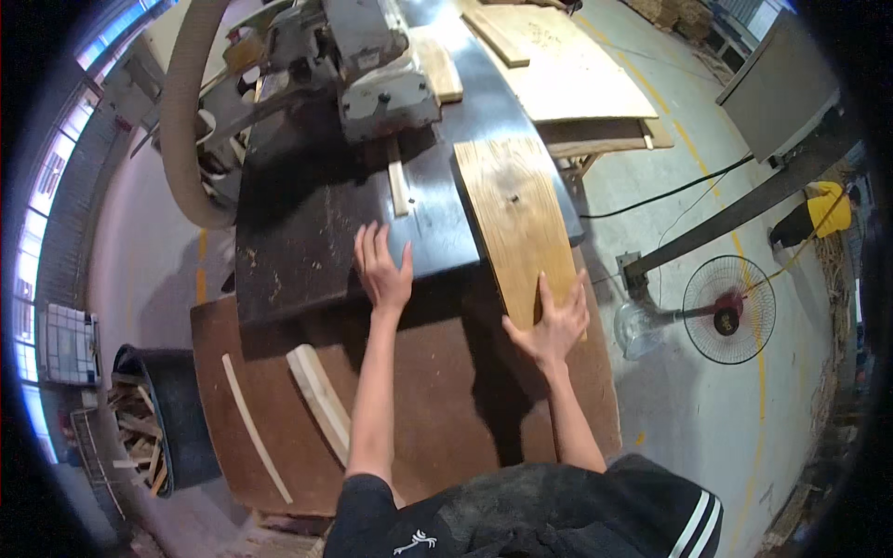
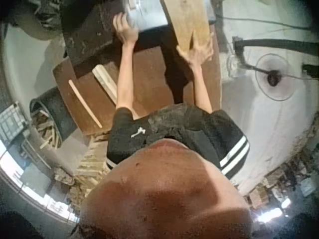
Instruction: The person feeds wooden planks into a woodworking machine by hand, then sorts the processed planks into a lumber stack.
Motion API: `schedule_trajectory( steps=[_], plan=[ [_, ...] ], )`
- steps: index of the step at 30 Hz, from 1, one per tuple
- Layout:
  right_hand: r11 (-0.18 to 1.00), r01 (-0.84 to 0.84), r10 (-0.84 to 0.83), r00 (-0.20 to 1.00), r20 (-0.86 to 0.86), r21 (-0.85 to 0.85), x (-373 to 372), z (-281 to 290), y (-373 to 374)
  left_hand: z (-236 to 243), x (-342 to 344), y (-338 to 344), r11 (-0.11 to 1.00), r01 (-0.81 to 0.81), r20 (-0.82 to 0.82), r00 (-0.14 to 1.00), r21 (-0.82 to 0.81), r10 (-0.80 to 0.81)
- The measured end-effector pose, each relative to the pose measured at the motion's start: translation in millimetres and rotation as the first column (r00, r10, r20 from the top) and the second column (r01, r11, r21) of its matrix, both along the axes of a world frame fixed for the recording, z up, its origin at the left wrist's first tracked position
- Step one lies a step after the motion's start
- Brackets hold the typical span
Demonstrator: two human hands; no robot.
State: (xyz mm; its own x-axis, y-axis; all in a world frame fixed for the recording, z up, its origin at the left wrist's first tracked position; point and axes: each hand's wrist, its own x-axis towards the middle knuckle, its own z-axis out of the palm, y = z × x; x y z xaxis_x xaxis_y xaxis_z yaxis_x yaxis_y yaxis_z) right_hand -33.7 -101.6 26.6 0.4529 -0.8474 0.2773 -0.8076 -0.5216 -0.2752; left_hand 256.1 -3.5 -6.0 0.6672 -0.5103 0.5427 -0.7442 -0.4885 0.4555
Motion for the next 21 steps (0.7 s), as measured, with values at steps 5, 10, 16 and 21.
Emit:
schedule_trajectory(
  steps=[5, 10, 16, 21],
  plan=[
    [0.997, 0.05, -0.05, 0.999, 0.004, -0.057, -2.5, -3.5, -30.9, -30.2, 81.2, -93.9, 0.97, -0.031, -0.098, 0.994, 0.241, 0.056],
    [0.991, 0.084, -0.084, 0.996, 0.006, -0.105, 11.6, -11.3, -93.3, -48.1, 39.8, -88.3, 0.985, 0.025, -0.124, 0.992, 0.173, -0.003],
    [0.99, 0.087, -0.091, 0.995, -0.032, -0.108, 81.9, -26.2, -187.0, -28.9, -52.1, 8.5, 0.998, 0.044, -0.277, 0.96, 0.051, -0.028],
    [0.994, 0.101, -0.102, 0.995, 0.018, 0.045, 155.2, -21.5, -283.9, 9.5, -115.7, 112.7, 0.988, -0.143, -0.609, 0.789, -0.051, 0.083]
  ],
)
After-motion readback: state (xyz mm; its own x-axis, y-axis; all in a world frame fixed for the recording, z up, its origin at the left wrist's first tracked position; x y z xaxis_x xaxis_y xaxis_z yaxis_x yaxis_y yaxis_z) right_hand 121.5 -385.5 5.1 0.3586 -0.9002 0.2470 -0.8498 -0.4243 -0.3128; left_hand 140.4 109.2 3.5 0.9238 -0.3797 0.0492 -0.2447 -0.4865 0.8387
